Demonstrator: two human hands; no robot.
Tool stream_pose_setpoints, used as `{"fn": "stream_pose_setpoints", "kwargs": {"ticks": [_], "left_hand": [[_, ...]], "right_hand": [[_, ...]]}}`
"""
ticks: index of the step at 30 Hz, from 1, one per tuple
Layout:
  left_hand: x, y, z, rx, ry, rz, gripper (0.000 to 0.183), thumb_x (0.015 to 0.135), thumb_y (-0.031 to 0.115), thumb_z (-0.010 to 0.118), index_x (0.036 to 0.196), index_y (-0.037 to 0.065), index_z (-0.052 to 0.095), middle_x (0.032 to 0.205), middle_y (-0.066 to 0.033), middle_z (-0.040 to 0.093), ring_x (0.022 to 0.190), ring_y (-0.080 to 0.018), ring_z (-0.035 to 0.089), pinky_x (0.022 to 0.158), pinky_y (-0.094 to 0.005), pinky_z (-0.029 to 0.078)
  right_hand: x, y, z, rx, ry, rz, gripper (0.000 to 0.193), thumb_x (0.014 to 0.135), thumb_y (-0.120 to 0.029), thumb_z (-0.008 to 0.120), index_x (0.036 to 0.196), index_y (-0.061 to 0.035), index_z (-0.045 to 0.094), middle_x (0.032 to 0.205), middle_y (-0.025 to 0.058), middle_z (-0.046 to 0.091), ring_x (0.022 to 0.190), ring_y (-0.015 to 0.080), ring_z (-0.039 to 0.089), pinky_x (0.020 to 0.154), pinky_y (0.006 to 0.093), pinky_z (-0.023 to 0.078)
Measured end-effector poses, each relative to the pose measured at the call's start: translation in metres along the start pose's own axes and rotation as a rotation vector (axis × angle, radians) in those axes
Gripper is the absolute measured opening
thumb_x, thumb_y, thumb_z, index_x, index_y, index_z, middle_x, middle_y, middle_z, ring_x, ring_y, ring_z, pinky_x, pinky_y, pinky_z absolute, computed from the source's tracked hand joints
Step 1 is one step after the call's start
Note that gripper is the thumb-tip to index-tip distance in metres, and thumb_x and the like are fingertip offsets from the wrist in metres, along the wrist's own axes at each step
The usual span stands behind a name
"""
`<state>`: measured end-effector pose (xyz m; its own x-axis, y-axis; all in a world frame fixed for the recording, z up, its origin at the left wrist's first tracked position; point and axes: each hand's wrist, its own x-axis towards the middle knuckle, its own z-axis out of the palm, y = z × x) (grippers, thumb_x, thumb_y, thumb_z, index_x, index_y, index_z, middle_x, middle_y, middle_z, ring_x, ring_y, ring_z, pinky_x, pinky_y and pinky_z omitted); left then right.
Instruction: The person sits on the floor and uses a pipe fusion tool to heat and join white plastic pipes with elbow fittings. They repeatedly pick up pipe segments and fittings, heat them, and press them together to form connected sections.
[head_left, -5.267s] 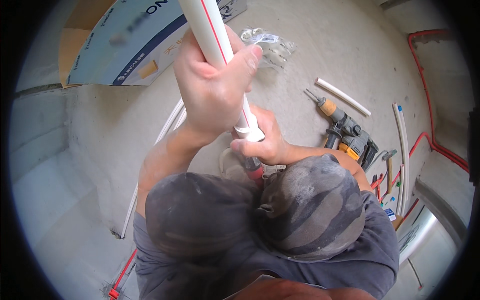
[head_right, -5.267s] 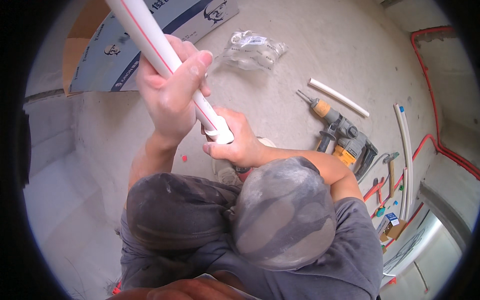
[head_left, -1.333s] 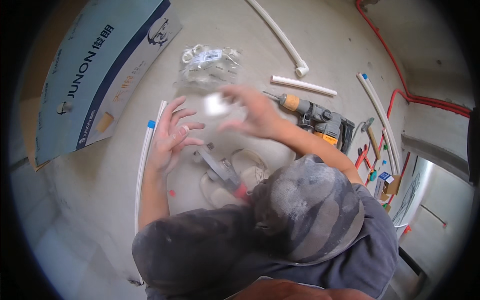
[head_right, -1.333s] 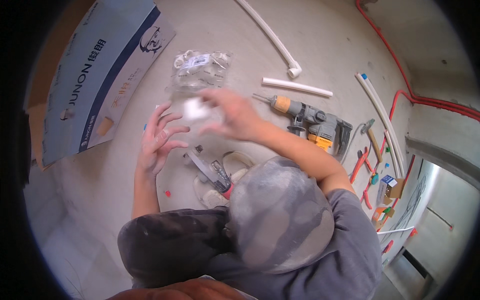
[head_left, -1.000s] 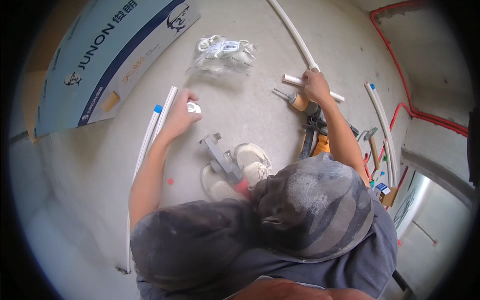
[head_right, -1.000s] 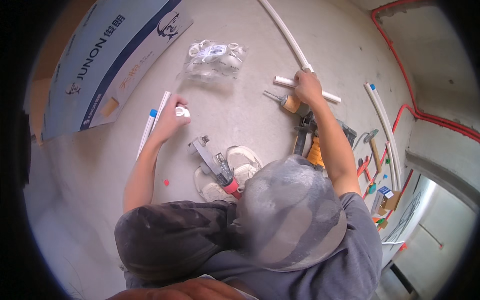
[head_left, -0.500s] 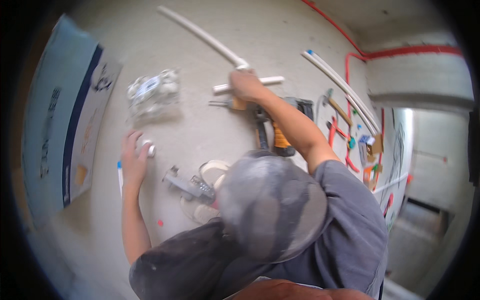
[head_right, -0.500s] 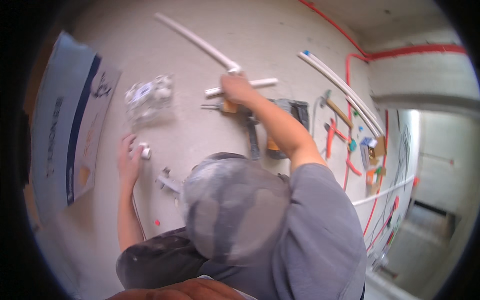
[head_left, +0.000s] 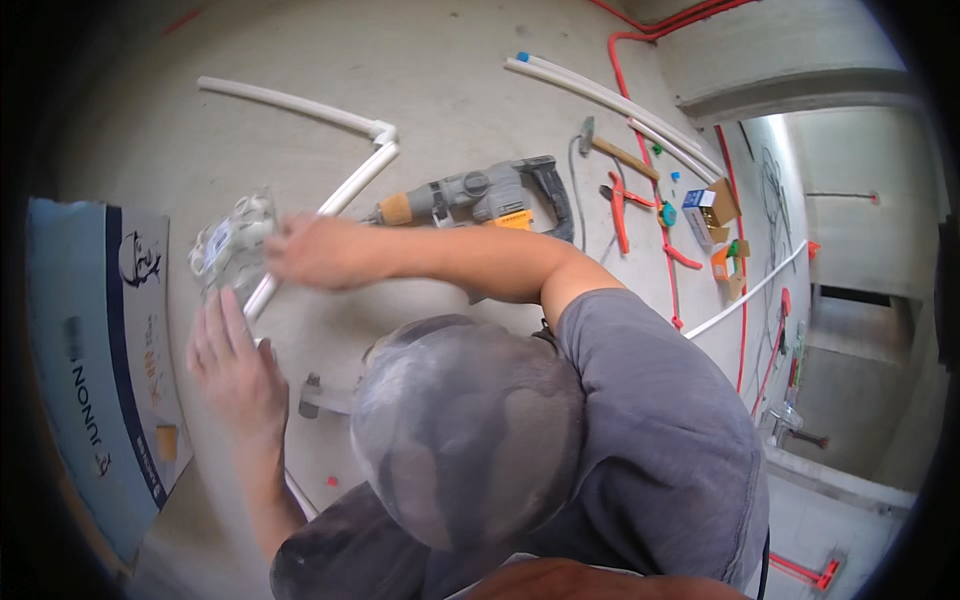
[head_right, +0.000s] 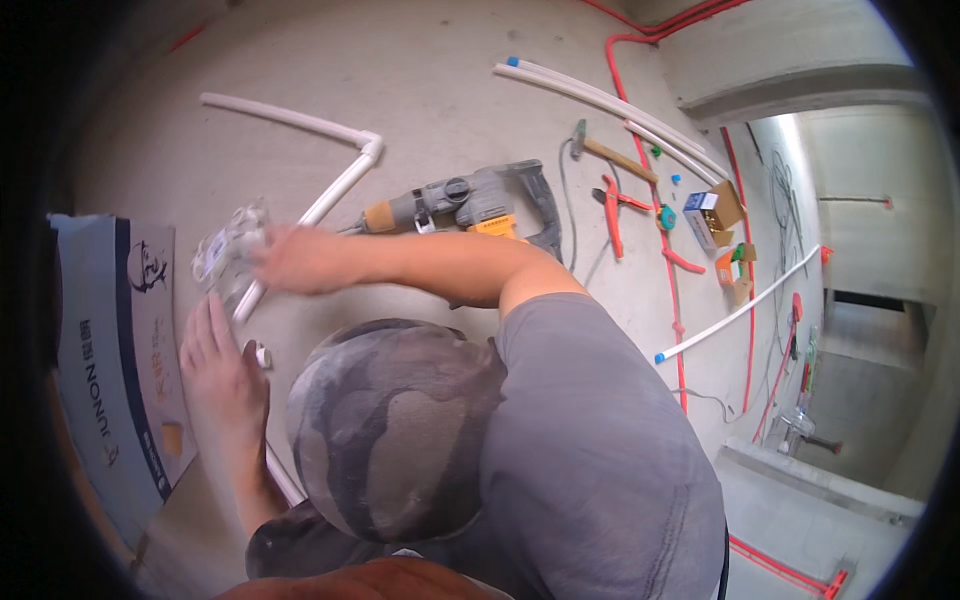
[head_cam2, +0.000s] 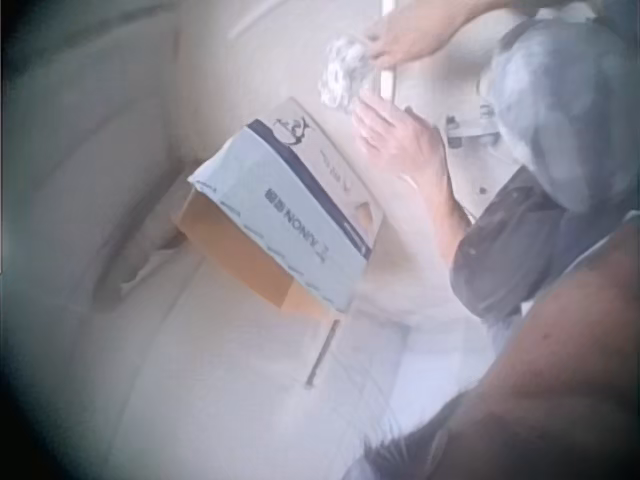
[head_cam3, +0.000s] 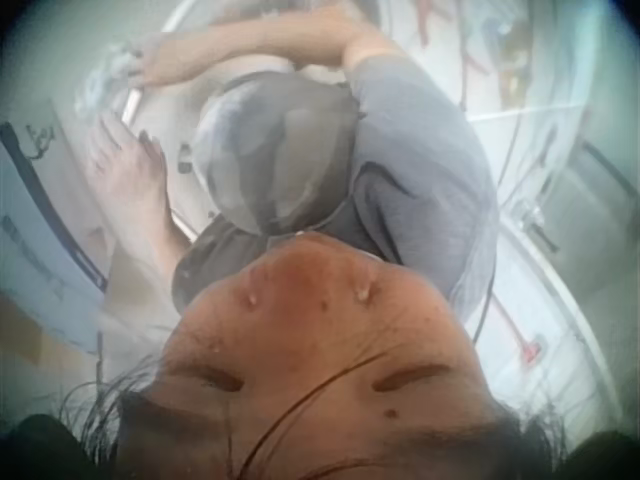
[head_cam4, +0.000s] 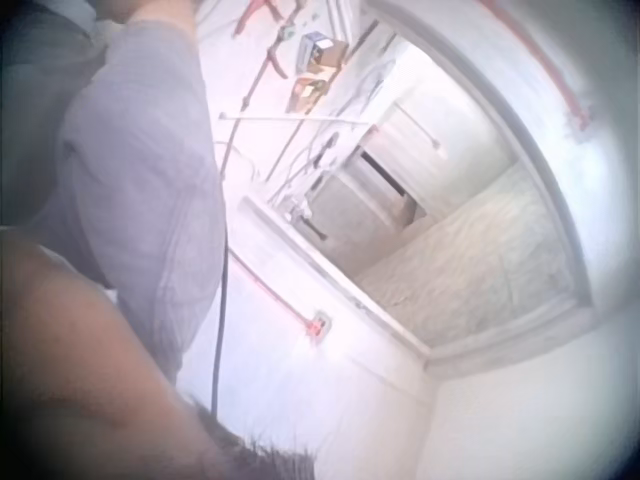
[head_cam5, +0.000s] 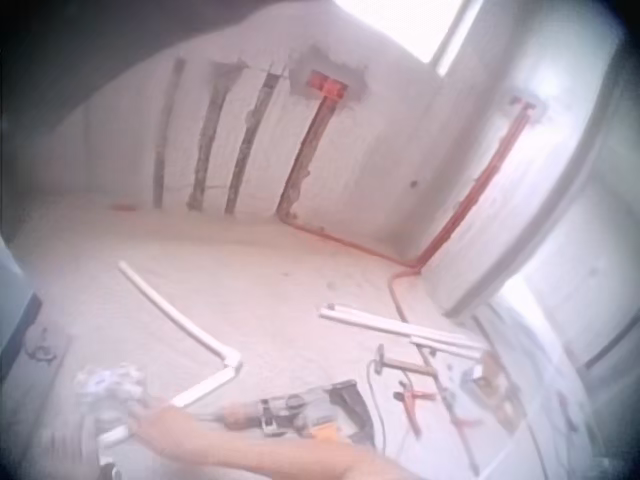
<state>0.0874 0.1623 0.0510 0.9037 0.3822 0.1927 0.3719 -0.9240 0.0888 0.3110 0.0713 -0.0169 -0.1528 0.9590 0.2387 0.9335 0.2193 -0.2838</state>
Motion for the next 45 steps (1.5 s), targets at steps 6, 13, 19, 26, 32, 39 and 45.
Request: {"fn": "stream_pose_setpoints", "kwargs": {"ticks": [6, 13, 19, 26, 32, 39, 45], "left_hand": [[-0.046, -0.055, 0.033, -0.038, -0.103, -0.322, 0.031, 0.084, 0.008, 0.07, 0.114, 0.004, 0.065, 0.081, -0.0164, 0.068, 0.074, -0.0394, 0.067, 0.066, -0.0514, 0.048], [-0.096, -0.058, 0.037, 0.216, -0.045, -0.357, 0.011, 0.08, 0.008, 0.066, 0.086, 0.008, 0.058, 0.077, -0.0114, 0.064, 0.071, -0.036, 0.066, 0.06, -0.0504, 0.047], [-0.097, -0.043, 0.019, -0.032, -0.13, -0.44, 0.009, 0.081, 0.008, 0.063, 0.09, 0.009, 0.061, 0.08, -0.0117, 0.066, 0.074, -0.0367, 0.068, 0.063, -0.0533, 0.05], [-0.153, -0.091, 0.011, 0.071, -0.201, -0.73, 0.008, 0.084, 0.008, 0.059, 0.092, 0.01, 0.062, 0.083, -0.0142, 0.069, 0.076, -0.04, 0.068, 0.065, -0.0546, 0.05], [-0.152, -0.091, 0.013, -0.035, -0.175, -0.794, 0.012, 0.083, 0.006, 0.058, 0.092, 0.01, 0.063, 0.083, -0.0142, 0.069, 0.078, -0.0408, 0.067, 0.067, -0.0541, 0.049], [-0.146, -0.084, 0.015, -0.036, -0.263, -0.84, 0.017, 0.083, 0.007, 0.058, 0.098, 0.01, 0.066, 0.082, -0.0155, 0.07, 0.079, -0.042, 0.068, 0.07, -0.0558, 0.05], [-0.135, -0.075, 0.0, -0.021, -0.364, -0.865, 0.019, 0.084, 0.006, 0.058, 0.1, 0.011, 0.066, 0.084, -0.0169, 0.071, 0.081, -0.043, 0.068, 0.071, -0.0556, 0.05]], "right_hand": [[0.045, -0.05, 0.005, 0.064, -0.039, -0.115, 0.011, 0.09, -0.018, 0.063, 0.092, -0.0073, 0.061, 0.085, 0.0092, 0.068, 0.084, 0.0296, 0.072, 0.069, 0.0441, 0.057], [0.058, -0.071, 0.027, 0.066, -0.323, -0.031, 0.01, 0.09, -0.015, 0.063, 0.09, -0.0052, 0.061, 0.077, 0.0129, 0.072, 0.072, 0.0334, 0.075, 0.059, 0.0471, 0.057], [0.072, -0.088, 0.035, 0.093, -0.267, -0.096, 0.01, 0.088, -0.015, 0.064, 0.089, -0.0058, 0.067, 0.077, 0.0141, 0.073, 0.072, 0.0344, 0.075, 0.061, 0.0478, 0.057], [0.043, 0.031, 0.075, 0.057, -0.228, 0.154, 0.012, 0.093, -0.012, 0.061, 0.099, -0.0071, 0.07, 0.082, 0.0161, 0.072, 0.08, 0.0413, 0.071, 0.07, 0.0509, 0.057], [0.058, -0.024, 0.097, -0.072, -0.604, 0.089, 0.02, 0.092, -0.02, 0.066, 0.101, -0.0037, 0.073, 0.081, 0.0222, 0.072, 0.077, 0.0451, 0.071, 0.07, 0.0539, 0.056], [0.071, -0.068, 0.07, 0.19, -0.629, 0.07, 0.029, 0.095, -0.026, 0.067, 0.116, -0.0053, 0.07, 0.097, 0.0186, 0.071, 0.092, 0.0412, 0.071, 0.079, 0.0503, 0.057], [0.089, -0.064, 0.131, 0.329, -0.649, -0.142, 0.041, 0.095, -0.023, 0.07, 0.133, -0.0091, 0.061, 0.135, 0.0172, 0.056, 0.114, 0.0383, 0.064, 0.092, 0.0498, 0.055]]}}
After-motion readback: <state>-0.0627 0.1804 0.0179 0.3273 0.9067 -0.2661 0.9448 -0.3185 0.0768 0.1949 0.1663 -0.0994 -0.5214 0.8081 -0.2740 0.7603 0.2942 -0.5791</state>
